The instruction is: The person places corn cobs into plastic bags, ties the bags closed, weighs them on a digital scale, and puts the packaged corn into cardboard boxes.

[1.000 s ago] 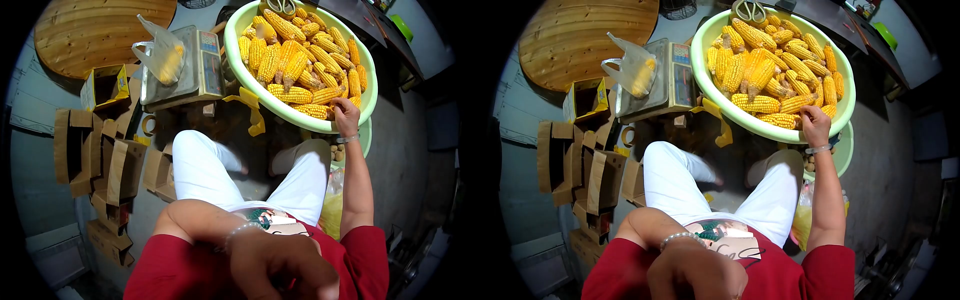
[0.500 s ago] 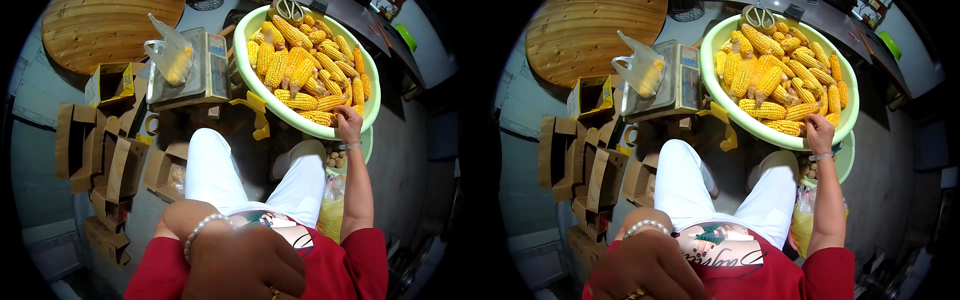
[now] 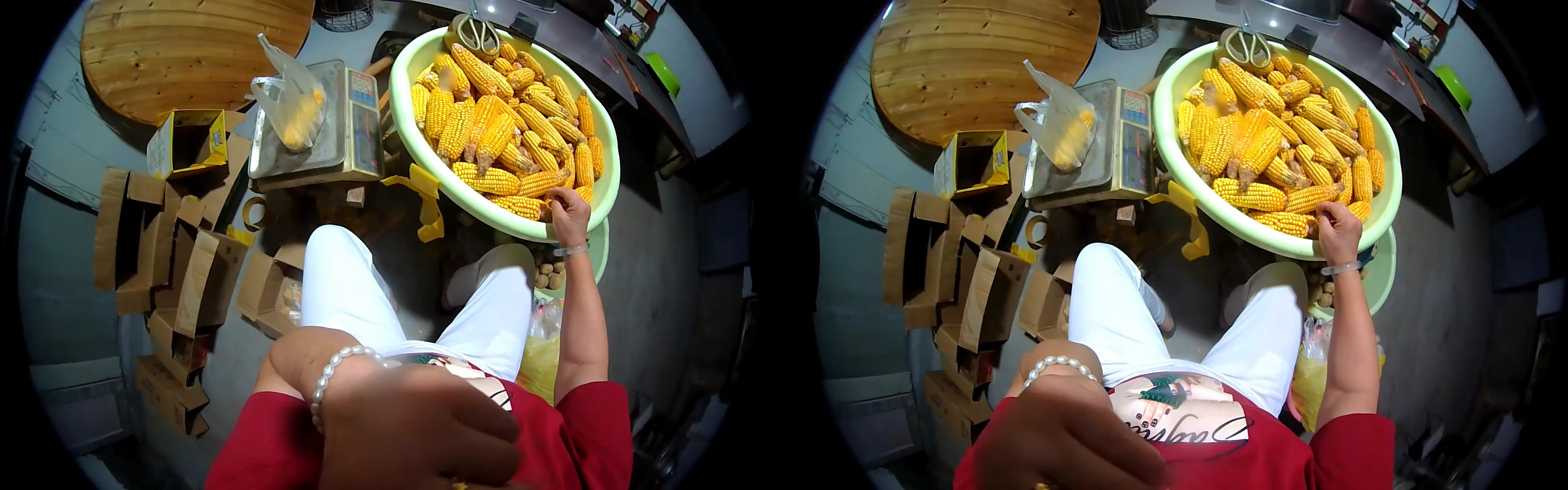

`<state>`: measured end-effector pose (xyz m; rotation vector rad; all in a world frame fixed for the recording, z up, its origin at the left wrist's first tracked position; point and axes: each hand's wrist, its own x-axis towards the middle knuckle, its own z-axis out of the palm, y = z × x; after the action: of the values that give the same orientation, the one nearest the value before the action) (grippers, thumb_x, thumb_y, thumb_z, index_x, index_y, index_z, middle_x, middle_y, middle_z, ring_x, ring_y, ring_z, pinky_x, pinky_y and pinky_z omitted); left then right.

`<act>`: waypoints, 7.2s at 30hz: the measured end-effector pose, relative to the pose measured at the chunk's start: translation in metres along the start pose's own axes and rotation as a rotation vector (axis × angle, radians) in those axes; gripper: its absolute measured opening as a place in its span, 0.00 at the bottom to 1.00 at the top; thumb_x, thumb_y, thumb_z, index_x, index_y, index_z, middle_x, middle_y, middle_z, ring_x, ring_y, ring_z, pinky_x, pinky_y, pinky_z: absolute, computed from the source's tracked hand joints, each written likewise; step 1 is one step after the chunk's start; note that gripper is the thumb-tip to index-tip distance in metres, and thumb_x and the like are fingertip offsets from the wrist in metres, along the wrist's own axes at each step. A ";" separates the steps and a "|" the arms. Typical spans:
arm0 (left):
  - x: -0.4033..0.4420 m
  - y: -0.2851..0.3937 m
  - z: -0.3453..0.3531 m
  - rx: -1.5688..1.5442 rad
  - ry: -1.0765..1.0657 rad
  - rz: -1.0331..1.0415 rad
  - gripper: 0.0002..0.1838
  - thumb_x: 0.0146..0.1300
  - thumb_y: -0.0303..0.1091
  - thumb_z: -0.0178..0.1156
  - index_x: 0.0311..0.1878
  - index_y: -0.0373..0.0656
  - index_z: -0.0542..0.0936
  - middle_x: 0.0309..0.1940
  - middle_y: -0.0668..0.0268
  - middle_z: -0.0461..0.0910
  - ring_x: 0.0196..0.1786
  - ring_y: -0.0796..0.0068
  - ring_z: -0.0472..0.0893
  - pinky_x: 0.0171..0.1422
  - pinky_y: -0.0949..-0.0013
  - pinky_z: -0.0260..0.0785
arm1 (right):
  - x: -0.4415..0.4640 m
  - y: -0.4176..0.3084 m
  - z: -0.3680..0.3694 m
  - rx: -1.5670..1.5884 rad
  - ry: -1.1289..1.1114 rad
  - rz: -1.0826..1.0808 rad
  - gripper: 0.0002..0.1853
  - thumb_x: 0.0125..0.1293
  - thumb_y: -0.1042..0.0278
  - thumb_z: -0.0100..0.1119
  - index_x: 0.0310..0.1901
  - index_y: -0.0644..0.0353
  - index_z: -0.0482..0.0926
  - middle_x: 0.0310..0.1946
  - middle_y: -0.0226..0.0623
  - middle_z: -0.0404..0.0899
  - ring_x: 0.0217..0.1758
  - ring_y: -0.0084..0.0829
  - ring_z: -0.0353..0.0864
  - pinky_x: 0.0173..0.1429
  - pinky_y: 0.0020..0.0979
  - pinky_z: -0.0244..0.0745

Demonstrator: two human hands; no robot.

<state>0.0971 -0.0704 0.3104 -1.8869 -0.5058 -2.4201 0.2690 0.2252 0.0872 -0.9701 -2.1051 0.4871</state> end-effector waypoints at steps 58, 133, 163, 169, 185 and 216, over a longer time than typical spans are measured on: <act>-0.134 -0.152 -0.290 1.514 0.104 -0.949 0.52 0.47 0.41 0.72 0.68 0.32 0.52 0.68 0.47 0.54 0.71 0.50 0.55 0.73 0.58 0.48 | 0.001 -0.003 0.000 -0.049 -0.030 -0.007 0.08 0.50 0.83 0.54 0.31 0.63 0.80 0.26 0.40 0.79 0.27 0.33 0.79 0.33 0.29 0.73; -0.037 -0.263 -0.370 1.431 -0.150 -0.745 0.11 0.54 0.33 0.52 0.39 0.46 0.81 0.35 0.50 0.80 0.41 0.47 0.79 0.44 0.55 0.70 | 0.000 0.000 0.001 0.028 -0.060 0.004 0.08 0.51 0.85 0.53 0.32 0.65 0.80 0.25 0.38 0.79 0.26 0.27 0.77 0.32 0.25 0.71; -0.035 -0.120 -0.330 1.098 -0.208 -0.782 0.09 0.65 0.33 0.57 0.36 0.37 0.80 0.29 0.74 0.78 0.33 0.86 0.72 0.38 0.78 0.67 | 0.001 0.017 0.002 0.093 -0.079 0.005 0.09 0.54 0.85 0.53 0.35 0.66 0.80 0.28 0.32 0.79 0.30 0.19 0.76 0.36 0.21 0.71; -0.005 -0.113 -0.272 0.916 -0.266 -0.751 0.10 0.65 0.35 0.59 0.38 0.36 0.80 0.31 0.72 0.78 0.33 0.86 0.73 0.38 0.79 0.67 | 0.006 -0.006 0.003 0.154 -0.067 0.022 0.06 0.57 0.83 0.58 0.36 0.66 0.80 0.28 0.32 0.79 0.28 0.18 0.76 0.35 0.20 0.71; 0.010 -0.223 -0.067 0.553 -0.660 -0.463 0.09 0.57 0.22 0.55 0.41 0.38 0.79 0.29 0.57 0.81 0.33 0.66 0.81 0.39 0.68 0.72 | 0.085 -0.167 -0.023 0.677 -0.371 -0.203 0.53 0.45 0.61 0.76 0.70 0.63 0.53 0.66 0.45 0.62 0.71 0.36 0.59 0.73 0.37 0.51; -0.032 -0.203 -0.018 0.359 -0.578 -0.696 0.13 0.62 0.32 0.61 0.49 0.40 0.78 0.24 0.73 0.74 0.27 0.86 0.70 0.33 0.80 0.66 | 0.053 -0.130 -0.029 0.966 -0.588 0.283 0.10 0.68 0.64 0.52 0.37 0.63 0.77 0.16 0.26 0.68 0.17 0.18 0.66 0.29 0.24 0.72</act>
<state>0.0441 0.1111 0.2286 -2.4894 -1.7366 -1.7776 0.2061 0.1837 0.2088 -0.5540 -1.7971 1.8947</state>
